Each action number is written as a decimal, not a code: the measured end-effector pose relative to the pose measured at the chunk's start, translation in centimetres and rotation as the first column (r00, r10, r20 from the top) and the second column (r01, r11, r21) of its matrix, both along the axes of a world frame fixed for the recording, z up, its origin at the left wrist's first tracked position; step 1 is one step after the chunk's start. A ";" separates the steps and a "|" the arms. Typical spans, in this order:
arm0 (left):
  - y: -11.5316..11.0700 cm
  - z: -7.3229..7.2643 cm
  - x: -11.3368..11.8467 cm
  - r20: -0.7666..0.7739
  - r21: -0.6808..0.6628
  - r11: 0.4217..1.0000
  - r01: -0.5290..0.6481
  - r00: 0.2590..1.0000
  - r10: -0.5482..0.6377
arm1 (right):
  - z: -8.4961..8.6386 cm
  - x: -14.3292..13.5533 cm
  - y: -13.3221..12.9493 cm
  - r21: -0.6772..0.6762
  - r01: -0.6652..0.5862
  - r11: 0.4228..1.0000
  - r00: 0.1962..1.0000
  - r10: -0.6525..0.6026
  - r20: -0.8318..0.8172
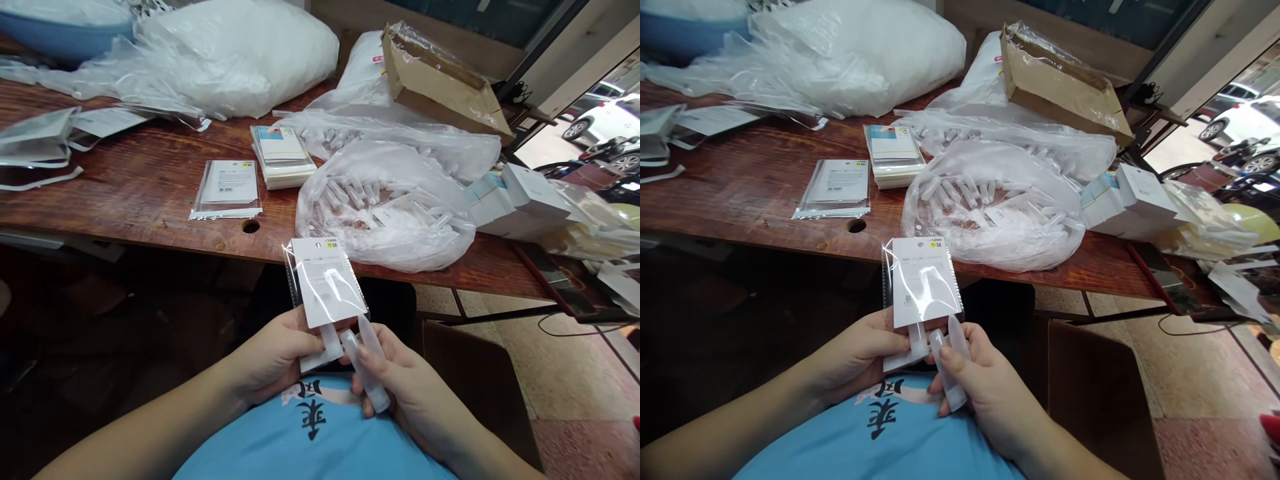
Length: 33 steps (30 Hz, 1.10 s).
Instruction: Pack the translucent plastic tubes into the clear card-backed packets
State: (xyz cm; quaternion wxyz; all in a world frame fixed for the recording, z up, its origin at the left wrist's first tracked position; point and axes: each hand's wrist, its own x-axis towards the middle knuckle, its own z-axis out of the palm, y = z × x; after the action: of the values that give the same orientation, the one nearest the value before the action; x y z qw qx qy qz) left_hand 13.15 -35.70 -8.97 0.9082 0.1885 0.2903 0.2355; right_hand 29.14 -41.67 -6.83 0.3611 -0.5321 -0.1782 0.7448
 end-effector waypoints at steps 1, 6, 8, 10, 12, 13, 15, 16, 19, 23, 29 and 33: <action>-0.1 0.0 0.1 0.015 0.005 1.000 0.013 1.000 -0.013 | 0.0 0.0 0.0 0.027 -0.015 1.000 0.999 0.014 0.042; -0.6 0.0 0.7 0.061 0.021 1.000 0.020 0.998 -0.021 | 0.1 -0.4 0.1 0.026 -0.073 0.997 0.982 0.068 0.176; -0.8 0.1 0.8 0.089 0.016 0.999 0.028 0.996 -0.030 | 0.1 -0.6 0.0 0.048 -0.061 0.997 0.955 0.045 0.293; -0.9 0.2 0.9 0.099 0.021 0.999 0.034 0.994 -0.036 | -0.1 -0.8 0.0 0.125 -0.028 0.992 0.909 -0.027 0.417; -1.0 0.4 0.9 0.083 0.029 0.998 0.047 0.995 -0.050 | -0.6 -0.9 -0.1 0.252 -0.034 0.967 0.842 -0.108 0.529; -1.1 0.5 0.9 0.067 0.032 0.998 0.060 0.996 -0.062 | -0.8 -0.9 -0.1 0.310 -0.054 0.949 0.804 -0.143 0.577; -1.1 0.6 0.8 0.017 0.042 0.993 0.110 0.994 -0.111 | -1.3 -0.7 -0.1 0.370 -0.122 0.921 0.730 -0.169 0.662; -1.2 0.6 0.8 -0.011 0.049 0.989 0.137 0.991 -0.136 | -1.5 -0.7 -0.1 0.371 -0.155 0.915 0.696 -0.165 0.698; -1.3 0.6 0.9 -0.071 0.089 0.986 0.142 0.988 -0.136 | -1.9 -0.8 0.0 0.370 -0.197 0.908 0.608 -0.183 0.772; -1.5 0.4 1.6 -0.103 0.162 0.980 0.119 0.989 -0.103 | -2.4 -1.2 0.4 0.476 -0.175 0.862 0.527 -0.327 0.785; -1.3 0.1 2.4 -0.032 0.066 0.996 0.062 0.998 -0.060 | -2.7 -1.5 1.2 0.636 -0.185 0.749 0.369 -0.547 0.752; -1.1 -0.3 2.5 -0.014 -0.053 0.994 0.100 0.995 -0.101 | -2.8 -0.9 1.7 0.815 -0.217 0.538 0.391 -0.717 0.577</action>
State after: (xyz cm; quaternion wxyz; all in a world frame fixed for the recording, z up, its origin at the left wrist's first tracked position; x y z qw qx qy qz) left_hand 15.65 -36.80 -9.29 0.9210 0.1811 0.2940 0.1805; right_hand 28.23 -39.96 -9.64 0.5311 -0.6341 -0.5526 0.1028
